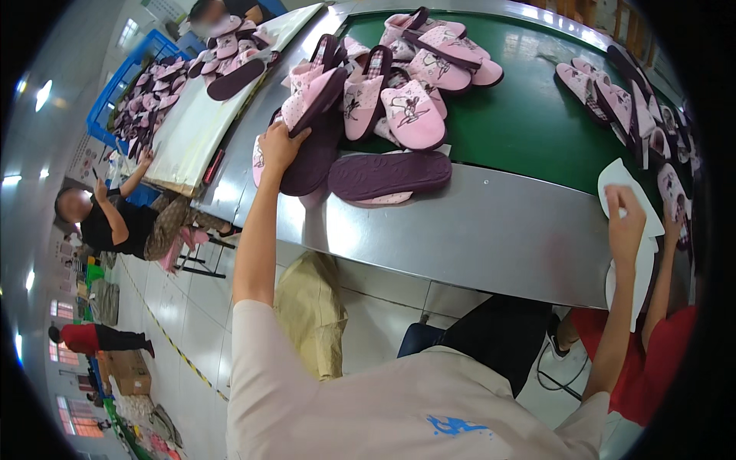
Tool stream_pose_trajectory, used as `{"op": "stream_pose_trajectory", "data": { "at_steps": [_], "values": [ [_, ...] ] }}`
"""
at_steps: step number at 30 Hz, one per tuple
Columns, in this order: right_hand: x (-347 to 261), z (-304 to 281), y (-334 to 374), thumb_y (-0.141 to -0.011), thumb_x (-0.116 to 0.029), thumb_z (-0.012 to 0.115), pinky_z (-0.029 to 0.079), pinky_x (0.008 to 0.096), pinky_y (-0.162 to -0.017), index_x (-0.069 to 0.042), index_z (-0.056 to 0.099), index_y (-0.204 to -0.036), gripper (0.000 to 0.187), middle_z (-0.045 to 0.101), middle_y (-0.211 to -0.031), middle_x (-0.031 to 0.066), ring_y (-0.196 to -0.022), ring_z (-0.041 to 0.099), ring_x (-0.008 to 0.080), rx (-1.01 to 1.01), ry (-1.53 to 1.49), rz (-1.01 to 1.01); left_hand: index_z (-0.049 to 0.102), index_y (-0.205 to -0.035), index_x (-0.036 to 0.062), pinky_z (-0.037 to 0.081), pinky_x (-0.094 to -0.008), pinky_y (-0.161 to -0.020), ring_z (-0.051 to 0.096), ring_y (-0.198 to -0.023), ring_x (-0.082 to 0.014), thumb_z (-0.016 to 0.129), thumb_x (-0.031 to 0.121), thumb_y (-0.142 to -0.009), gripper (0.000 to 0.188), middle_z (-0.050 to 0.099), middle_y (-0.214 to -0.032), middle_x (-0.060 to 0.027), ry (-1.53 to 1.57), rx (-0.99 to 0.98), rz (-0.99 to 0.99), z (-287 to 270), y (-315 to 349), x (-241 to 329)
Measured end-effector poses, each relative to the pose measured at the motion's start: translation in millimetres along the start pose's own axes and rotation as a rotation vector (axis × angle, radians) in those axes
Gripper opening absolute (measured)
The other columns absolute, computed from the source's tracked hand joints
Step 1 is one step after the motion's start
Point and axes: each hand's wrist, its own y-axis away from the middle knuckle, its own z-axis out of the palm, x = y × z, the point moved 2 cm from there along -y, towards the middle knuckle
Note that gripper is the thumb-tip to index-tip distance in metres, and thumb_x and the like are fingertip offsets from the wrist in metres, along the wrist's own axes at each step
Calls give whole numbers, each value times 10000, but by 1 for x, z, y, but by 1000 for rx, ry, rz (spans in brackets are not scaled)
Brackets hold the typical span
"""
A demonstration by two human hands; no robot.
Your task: The person inserts white paper inserts into pink cartoon-themed slippers on a factory table. The person repeatedly picks up slippers, places paper inside, and sets them aside, while a coworker performs similar actions nearby.
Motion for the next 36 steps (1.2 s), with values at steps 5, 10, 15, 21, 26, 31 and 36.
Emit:
{"op": "stream_pose_trajectory", "data": {
  "at_steps": [5, 10, 15, 21, 26, 31, 36],
  "values": [
    [-4, 6, 41, -1074, -165, 604, 504, 276, -833, 41, 682, -1023, 226, 671, -916, 54, -849, 624, 147, -114, -91, 118, 782, -1011, -62, 537, -373, -750, 734, -809, -225, 844, 363, -922, 439, 783, -865, -172, 806, 508, -102, -40, 12, 6],
    [-7, 14, 44, -1094, -230, 582, 526, 292, -844, 15, 715, -1101, 280, 693, -948, 54, -877, 640, 147, -175, -323, 182, 595, -721, 131, 310, -234, -541, 412, -619, -2, 817, 361, -971, 406, 533, -723, 103, 1391, 374, -11, -145, 7, 109],
    [-76, 61, 86, -1138, -343, 449, 481, 408, -1101, -49, 481, -1565, 519, 608, -1421, 146, -1260, 609, 249, -381, -1509, 565, 529, -1418, 41, 486, -379, -1069, 608, -1217, -193, 495, 461, -1133, 509, 631, -1353, -83, 2187, -194, 37, -98, 122, 283],
    [-68, 75, 157, -1125, -383, 422, 445, 429, -1181, -14, 305, -1642, 646, 507, -1549, 244, -1389, 539, 315, 60, -2202, 834, 616, -1249, 68, 530, -304, -824, 617, -891, -151, 537, 441, -1097, 411, 641, -980, -35, 3229, -1173, -344, -20, 267, 435],
    [-76, 45, 164, -1070, -633, 409, 405, 602, -1196, 33, 379, -1589, 846, 495, -1529, 356, -1414, 527, 476, 180, -2244, 637, 513, -1433, 27, 494, -412, -1060, 627, -1153, -334, 482, 570, -1070, 654, 624, -1269, -186, 2969, -1256, -837, -13, 294, 420],
    [-37, 33, 168, -1085, -635, 391, 584, 482, -1049, 55, 417, -1557, 836, 586, -1401, 373, -1213, 685, 414, 109, -2091, 692, 417, -1584, 47, 385, -646, -1215, 566, -1390, -386, 573, 646, -964, 876, 545, -1522, -252, 2683, -1125, -619, -65, 274, 400],
    [-7, 38, 157, -1051, -296, 658, 610, 388, -987, 41, 488, -1495, 583, 633, -1344, 270, -1164, 702, 315, -267, -1666, 849, 442, -1540, 36, 494, -676, -1110, 573, -1379, -392, 590, 264, -980, 623, 555, -1513, -210, 2147, -1099, -532, -70, 281, 388]
  ]
}}
